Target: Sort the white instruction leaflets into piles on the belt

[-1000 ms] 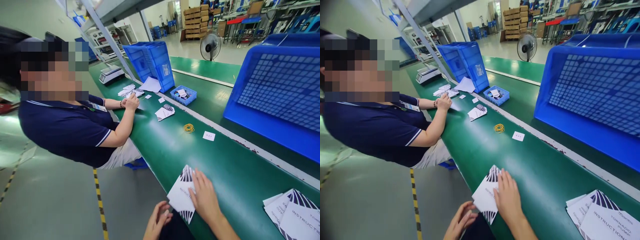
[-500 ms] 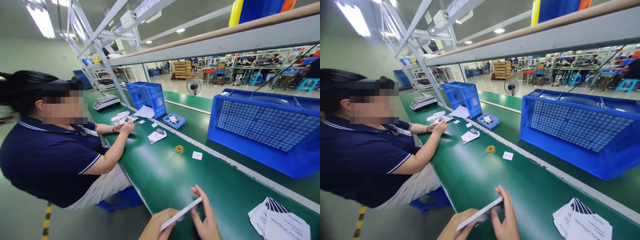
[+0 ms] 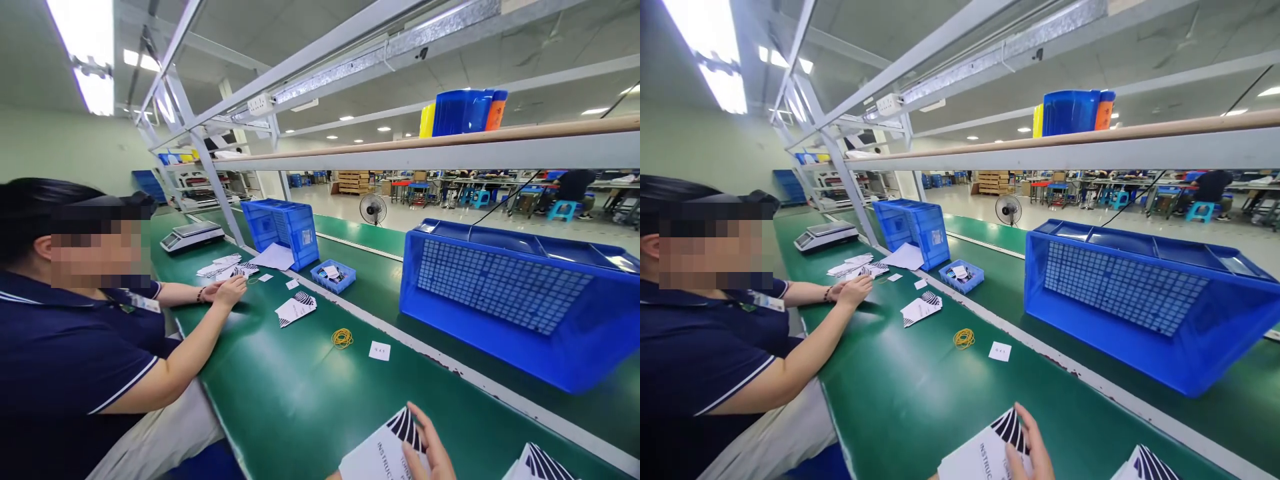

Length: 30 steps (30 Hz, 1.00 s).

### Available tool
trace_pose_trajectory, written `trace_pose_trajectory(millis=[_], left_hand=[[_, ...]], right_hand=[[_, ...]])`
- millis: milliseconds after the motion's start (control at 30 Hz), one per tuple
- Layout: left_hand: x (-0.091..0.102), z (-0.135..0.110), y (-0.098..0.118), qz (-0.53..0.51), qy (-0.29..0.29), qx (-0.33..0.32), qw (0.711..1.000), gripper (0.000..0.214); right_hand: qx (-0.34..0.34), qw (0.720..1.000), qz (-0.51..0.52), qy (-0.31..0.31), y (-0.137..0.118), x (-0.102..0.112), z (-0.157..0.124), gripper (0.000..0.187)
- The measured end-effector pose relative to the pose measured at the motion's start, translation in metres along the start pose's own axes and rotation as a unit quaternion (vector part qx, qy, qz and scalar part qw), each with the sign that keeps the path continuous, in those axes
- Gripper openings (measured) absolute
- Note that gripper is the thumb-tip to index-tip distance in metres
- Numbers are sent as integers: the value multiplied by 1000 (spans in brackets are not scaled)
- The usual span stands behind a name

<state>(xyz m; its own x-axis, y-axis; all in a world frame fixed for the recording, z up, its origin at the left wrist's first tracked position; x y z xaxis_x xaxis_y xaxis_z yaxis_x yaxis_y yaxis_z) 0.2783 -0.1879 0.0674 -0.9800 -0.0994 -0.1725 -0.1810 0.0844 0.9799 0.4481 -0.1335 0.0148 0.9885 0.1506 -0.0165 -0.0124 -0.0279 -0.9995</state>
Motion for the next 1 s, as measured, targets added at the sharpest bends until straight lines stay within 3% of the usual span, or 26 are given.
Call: trace_pose_trajectory(millis=[133,200,233,300,367,433,500,633,733,900,1000], left_hand=[[-24,32,-13,-42,-37,33,998,52],[-59,46,-32,-79,-151,94,981,67],[-80,47,-41,-109,-228,133,958,72],[-119,40,-48,-180,-379,219,881,73],[-138,39,-43,-252,-451,272,812,72],[-142,52,-36,-318,-444,285,788,70],[-138,69,-33,-365,-409,279,789,70],[-128,84,-46,-411,-356,277,792,69],[-121,87,-64,-426,-315,288,798,67],[-109,84,-112,-368,-234,377,817,62],[-105,81,-127,-345,-213,417,814,61]], right_hand=[[15,987,-45,-150,-45,-3,16,48],[38,975,-116,-188,-60,-2,20,46],[48,972,-146,-179,-64,3,24,45],[51,979,-163,-108,-68,22,37,44],[29,993,-117,15,-61,53,49,45],[2,989,-50,138,-46,82,53,47],[-23,981,-3,195,-26,92,52,48],[-97,981,53,161,15,72,50,54],[-130,983,38,124,30,57,48,57],[-177,979,34,92,48,55,48,60],[-203,974,58,80,58,56,47,57]])
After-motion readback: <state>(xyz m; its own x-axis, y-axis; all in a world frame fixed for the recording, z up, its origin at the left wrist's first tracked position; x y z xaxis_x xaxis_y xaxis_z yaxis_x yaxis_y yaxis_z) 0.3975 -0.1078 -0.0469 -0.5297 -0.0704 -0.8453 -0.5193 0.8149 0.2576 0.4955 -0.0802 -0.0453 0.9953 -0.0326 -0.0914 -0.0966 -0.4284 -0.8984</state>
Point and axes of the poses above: each hand's wrist, its own z-axis towards the middle knuckle, its own x-axis out of the back of the hand, y = z × x, the point moved 10 cm from there along z, towards the middle knuckle, and after that the axes turned 1 degree about -x, right-handed, at the moved point
